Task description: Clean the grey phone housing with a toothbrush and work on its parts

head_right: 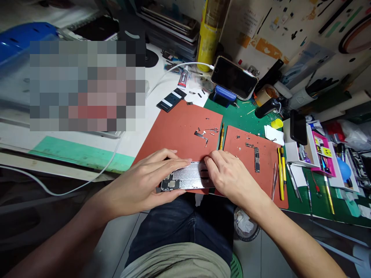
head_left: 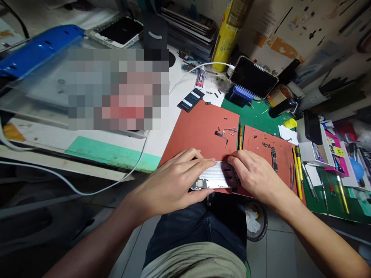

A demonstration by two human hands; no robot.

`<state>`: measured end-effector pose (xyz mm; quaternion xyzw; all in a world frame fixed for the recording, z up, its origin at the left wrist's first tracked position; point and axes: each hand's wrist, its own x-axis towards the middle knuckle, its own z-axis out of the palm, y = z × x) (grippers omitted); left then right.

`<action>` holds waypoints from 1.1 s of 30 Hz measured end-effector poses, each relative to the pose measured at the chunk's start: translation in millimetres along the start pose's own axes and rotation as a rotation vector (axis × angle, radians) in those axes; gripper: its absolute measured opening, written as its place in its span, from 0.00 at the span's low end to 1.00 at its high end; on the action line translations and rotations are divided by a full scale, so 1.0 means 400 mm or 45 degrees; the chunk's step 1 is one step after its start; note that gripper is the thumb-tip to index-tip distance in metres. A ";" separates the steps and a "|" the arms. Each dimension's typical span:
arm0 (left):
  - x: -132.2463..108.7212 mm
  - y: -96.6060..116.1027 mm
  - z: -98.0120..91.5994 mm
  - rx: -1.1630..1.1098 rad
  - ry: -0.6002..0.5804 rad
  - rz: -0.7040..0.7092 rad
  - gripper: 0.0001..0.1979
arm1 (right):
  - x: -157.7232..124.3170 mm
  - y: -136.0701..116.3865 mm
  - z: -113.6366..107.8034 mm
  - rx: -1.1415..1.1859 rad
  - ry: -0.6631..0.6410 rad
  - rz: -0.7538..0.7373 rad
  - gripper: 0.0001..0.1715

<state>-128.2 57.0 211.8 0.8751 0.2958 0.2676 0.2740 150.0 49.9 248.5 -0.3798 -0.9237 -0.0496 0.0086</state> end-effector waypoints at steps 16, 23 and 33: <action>-0.002 -0.001 0.007 0.046 0.010 0.011 0.28 | 0.026 -0.037 -0.034 -0.421 -0.100 -0.143 0.14; 0.000 -0.002 0.009 0.061 0.008 0.014 0.28 | 0.027 -0.032 -0.028 -0.380 -0.102 -0.110 0.12; -0.002 0.000 0.007 0.066 -0.006 0.002 0.27 | 0.022 -0.033 -0.030 -0.370 -0.111 -0.057 0.12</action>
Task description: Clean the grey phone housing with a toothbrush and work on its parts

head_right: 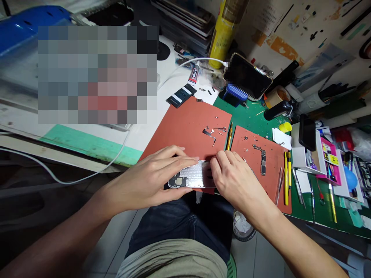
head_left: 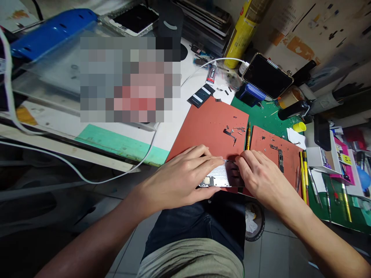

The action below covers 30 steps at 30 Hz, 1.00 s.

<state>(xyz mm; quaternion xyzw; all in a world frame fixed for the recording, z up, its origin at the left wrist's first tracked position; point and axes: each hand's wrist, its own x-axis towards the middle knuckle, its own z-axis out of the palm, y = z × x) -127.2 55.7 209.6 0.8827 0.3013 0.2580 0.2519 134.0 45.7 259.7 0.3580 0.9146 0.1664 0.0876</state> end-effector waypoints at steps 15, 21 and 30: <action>0.002 0.000 -0.002 -0.006 0.017 0.019 0.26 | -0.020 0.020 0.010 0.262 0.107 0.042 0.14; 0.000 -0.001 -0.003 -0.010 0.009 0.014 0.28 | -0.012 0.015 0.019 0.296 0.092 0.065 0.15; 0.000 0.000 -0.004 -0.021 0.002 -0.004 0.27 | -0.013 0.019 0.019 0.303 0.070 0.076 0.15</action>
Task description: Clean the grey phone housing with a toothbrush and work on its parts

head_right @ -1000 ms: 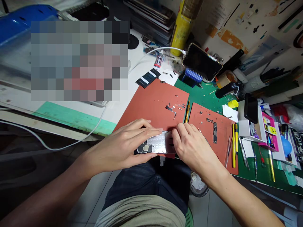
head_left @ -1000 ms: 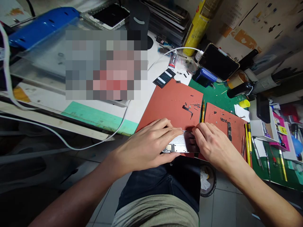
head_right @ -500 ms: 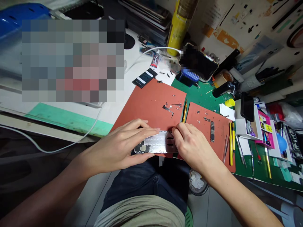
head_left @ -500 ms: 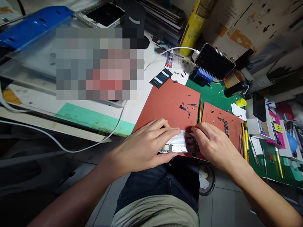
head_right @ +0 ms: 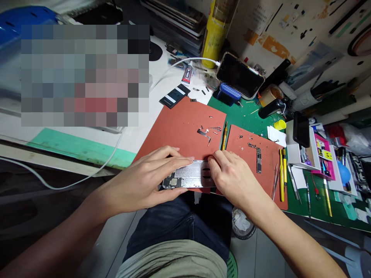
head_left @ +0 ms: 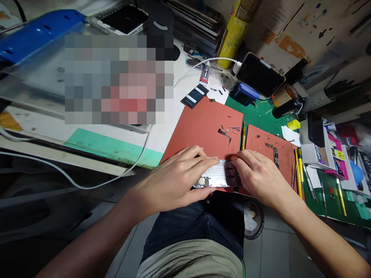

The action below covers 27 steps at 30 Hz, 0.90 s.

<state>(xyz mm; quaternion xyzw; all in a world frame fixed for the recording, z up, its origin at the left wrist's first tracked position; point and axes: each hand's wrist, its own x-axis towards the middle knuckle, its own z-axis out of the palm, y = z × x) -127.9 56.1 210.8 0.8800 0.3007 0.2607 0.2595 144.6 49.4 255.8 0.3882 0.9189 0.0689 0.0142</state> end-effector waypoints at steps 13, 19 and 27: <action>0.002 0.005 -0.007 -0.021 0.011 -0.007 0.27 | 0.057 0.092 -0.044 0.129 0.175 0.309 0.17; 0.000 0.001 -0.004 -0.037 0.033 -0.011 0.25 | 0.194 0.193 0.002 0.327 0.183 0.470 0.17; 0.000 0.000 -0.004 -0.022 0.025 -0.003 0.28 | 0.272 0.225 0.052 0.415 0.002 0.474 0.14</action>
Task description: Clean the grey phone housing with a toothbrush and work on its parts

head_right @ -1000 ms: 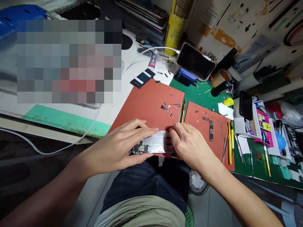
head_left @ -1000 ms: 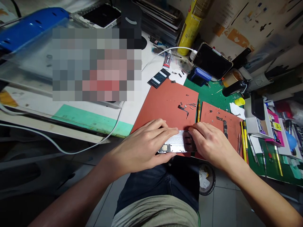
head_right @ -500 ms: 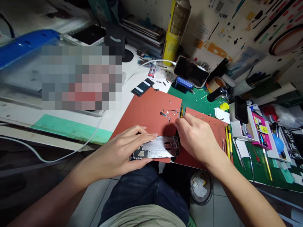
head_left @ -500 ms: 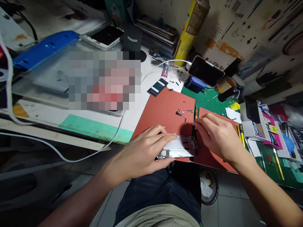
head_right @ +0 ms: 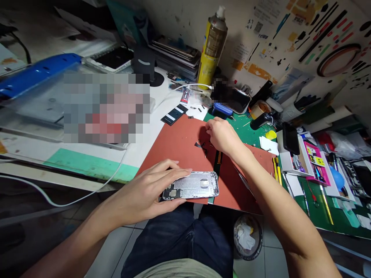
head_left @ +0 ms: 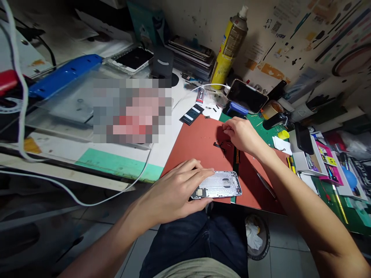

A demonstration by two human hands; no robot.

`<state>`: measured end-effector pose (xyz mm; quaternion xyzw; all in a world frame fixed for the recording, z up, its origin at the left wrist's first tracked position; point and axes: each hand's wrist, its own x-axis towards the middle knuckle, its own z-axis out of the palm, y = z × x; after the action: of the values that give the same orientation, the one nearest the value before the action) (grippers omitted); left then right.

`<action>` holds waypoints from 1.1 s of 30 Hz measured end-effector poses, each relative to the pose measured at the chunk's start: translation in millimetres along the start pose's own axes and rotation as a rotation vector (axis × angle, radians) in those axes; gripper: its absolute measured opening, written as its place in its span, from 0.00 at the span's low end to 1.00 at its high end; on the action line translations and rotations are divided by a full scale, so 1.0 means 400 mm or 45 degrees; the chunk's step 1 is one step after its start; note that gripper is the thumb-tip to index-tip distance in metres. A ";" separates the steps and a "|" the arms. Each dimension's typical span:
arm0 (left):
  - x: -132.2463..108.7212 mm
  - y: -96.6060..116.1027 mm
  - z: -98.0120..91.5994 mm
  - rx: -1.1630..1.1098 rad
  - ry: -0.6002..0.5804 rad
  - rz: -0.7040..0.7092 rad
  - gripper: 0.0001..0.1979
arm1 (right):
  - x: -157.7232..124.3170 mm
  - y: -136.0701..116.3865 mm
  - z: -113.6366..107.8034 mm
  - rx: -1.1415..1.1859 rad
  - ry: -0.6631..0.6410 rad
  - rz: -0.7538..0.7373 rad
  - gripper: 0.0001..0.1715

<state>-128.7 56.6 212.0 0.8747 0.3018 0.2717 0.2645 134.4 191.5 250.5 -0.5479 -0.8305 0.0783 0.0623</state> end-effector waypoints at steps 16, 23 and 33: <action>0.002 0.000 0.002 -0.006 0.000 -0.011 0.28 | 0.027 0.028 0.017 0.009 -0.059 0.027 0.11; -0.001 -0.001 0.002 -0.008 0.012 0.009 0.29 | 0.019 0.022 0.006 0.068 -0.044 0.025 0.10; -0.001 0.002 0.003 0.032 -0.024 0.026 0.32 | -0.184 -0.095 -0.063 0.574 -0.119 -0.080 0.08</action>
<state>-128.0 55.6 211.6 0.8836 0.2936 0.2623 0.2535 133.5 110.7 281.5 -0.4897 -0.8107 0.2853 0.1471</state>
